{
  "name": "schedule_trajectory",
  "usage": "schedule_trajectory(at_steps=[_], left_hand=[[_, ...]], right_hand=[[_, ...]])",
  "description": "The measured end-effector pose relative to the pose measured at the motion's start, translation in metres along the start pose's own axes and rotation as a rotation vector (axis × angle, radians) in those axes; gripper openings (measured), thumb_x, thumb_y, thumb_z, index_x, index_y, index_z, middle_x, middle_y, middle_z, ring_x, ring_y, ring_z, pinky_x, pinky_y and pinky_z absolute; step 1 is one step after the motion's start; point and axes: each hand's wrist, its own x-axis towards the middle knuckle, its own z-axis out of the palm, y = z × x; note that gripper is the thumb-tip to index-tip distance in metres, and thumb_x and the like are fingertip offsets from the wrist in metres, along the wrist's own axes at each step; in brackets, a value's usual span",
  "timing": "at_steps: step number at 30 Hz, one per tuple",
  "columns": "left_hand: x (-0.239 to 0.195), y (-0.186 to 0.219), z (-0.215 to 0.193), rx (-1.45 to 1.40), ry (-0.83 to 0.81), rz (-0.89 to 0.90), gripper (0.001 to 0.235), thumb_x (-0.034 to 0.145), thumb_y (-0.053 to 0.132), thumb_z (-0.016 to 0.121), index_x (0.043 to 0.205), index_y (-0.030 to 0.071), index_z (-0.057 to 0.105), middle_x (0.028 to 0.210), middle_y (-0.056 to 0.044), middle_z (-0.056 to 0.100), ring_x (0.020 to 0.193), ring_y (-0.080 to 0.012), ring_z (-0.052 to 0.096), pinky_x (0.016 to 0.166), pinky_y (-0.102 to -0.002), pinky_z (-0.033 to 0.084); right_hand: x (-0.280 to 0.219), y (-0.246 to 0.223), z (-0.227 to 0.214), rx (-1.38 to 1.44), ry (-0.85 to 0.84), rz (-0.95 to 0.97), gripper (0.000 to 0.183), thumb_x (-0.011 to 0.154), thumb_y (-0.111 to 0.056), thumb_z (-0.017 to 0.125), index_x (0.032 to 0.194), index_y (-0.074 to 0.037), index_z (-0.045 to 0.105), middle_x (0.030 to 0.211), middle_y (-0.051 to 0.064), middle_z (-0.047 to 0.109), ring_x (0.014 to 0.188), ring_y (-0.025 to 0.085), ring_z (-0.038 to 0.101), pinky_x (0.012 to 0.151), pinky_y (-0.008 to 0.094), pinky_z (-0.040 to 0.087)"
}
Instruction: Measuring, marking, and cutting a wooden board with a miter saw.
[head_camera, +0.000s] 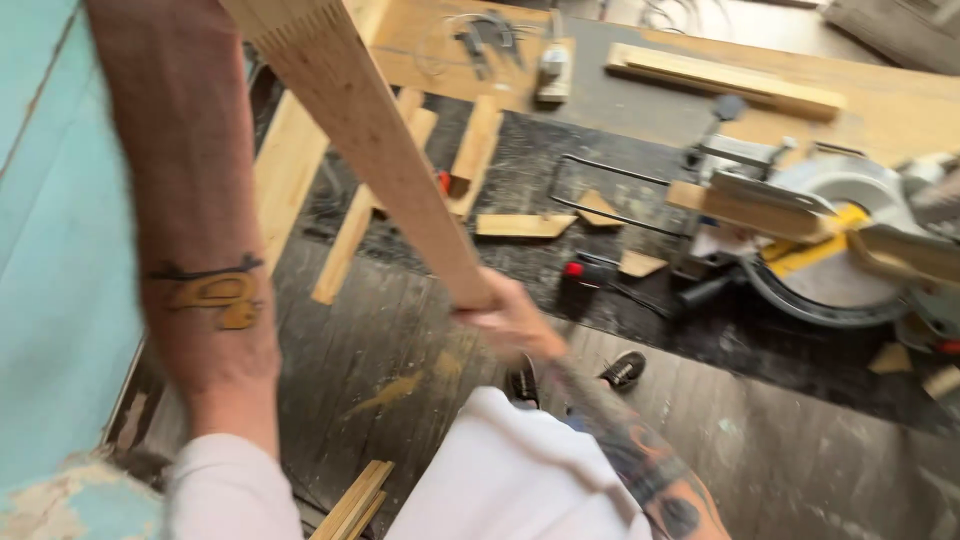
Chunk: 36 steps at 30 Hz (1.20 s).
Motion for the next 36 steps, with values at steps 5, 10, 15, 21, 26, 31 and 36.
schedule_trajectory(at_steps=[5,10,15,21,26,31,36], left_hand=[[-0.031,-0.016,-0.061,-0.143,0.237,0.196,0.057,0.088,0.057,0.044,0.074,0.005,0.064,0.064,-0.011,0.058,0.058,-0.0233,0.059,0.055,-0.032,0.049],[-0.1,-0.127,-0.078,-0.526,0.296,0.176,0.048,0.092,0.047,0.064,0.121,0.009,0.061,0.105,-0.011,0.067,0.084,-0.0232,0.058,0.072,-0.038,0.051],[-0.129,-0.18,-0.041,-0.585,0.473,0.126,0.034,0.089,0.035,0.063,0.108,0.009,0.052,0.102,-0.008,0.053,0.089,-0.0197,0.057,0.077,-0.036,0.057],[-0.148,-0.256,-0.046,-0.528,0.695,0.064,0.034,0.084,0.028,0.062,0.108,0.004,0.06,0.1,-0.009,0.057,0.086,-0.0217,0.064,0.08,-0.041,0.058],[-0.221,-0.338,-0.073,-0.258,1.005,-0.259,0.043,0.088,0.023,0.072,0.127,0.017,0.055,0.112,-0.006,0.06,0.095,-0.0231,0.067,0.088,-0.042,0.061],[-0.287,-0.416,-0.066,-0.287,1.224,-0.615,0.05,0.089,0.031,0.072,0.131,0.017,0.049,0.118,-0.004,0.067,0.107,-0.0206,0.072,0.086,-0.042,0.059],[-0.289,-0.474,-0.077,-0.167,1.408,-0.685,0.078,0.082,0.019,0.095,0.137,0.001,0.043,0.125,-0.016,0.044,0.112,-0.0352,0.06,0.094,-0.056,0.058]], right_hand=[[-0.062,-0.014,-0.054,-0.327,0.059,0.165,0.063,0.073,-0.02,0.084,0.132,-0.009,0.069,0.11,-0.001,0.072,0.093,0.013,0.065,0.082,0.029,0.05],[-0.142,0.013,-0.112,-0.501,0.076,0.513,0.027,0.072,-0.022,0.079,0.09,-0.003,0.071,0.069,0.006,0.072,0.051,0.015,0.066,0.048,0.029,0.055],[-0.206,0.031,-0.145,-0.411,0.299,0.621,0.024,0.073,-0.002,0.081,0.097,0.001,0.08,0.062,0.006,0.058,0.054,0.015,0.051,0.052,0.029,0.036],[-0.213,-0.02,-0.168,-0.707,0.201,0.64,0.019,0.077,-0.021,0.076,0.069,-0.007,0.066,0.06,0.003,0.059,0.056,0.015,0.046,0.055,0.031,0.035],[-0.256,0.031,-0.237,-1.074,0.213,0.397,0.023,0.083,-0.03,0.078,0.097,-0.015,0.069,0.082,0.015,0.072,0.076,0.037,0.07,0.068,0.044,0.053],[-0.282,0.086,-0.286,-1.404,0.226,0.463,0.035,0.092,-0.041,0.073,0.126,-0.036,0.069,0.119,-0.009,0.076,0.111,0.019,0.073,0.091,0.035,0.06],[-0.269,0.112,-0.311,-1.383,0.21,0.325,0.044,0.086,-0.028,0.079,0.129,-0.029,0.068,0.117,-0.001,0.066,0.115,0.024,0.068,0.095,0.038,0.058]])
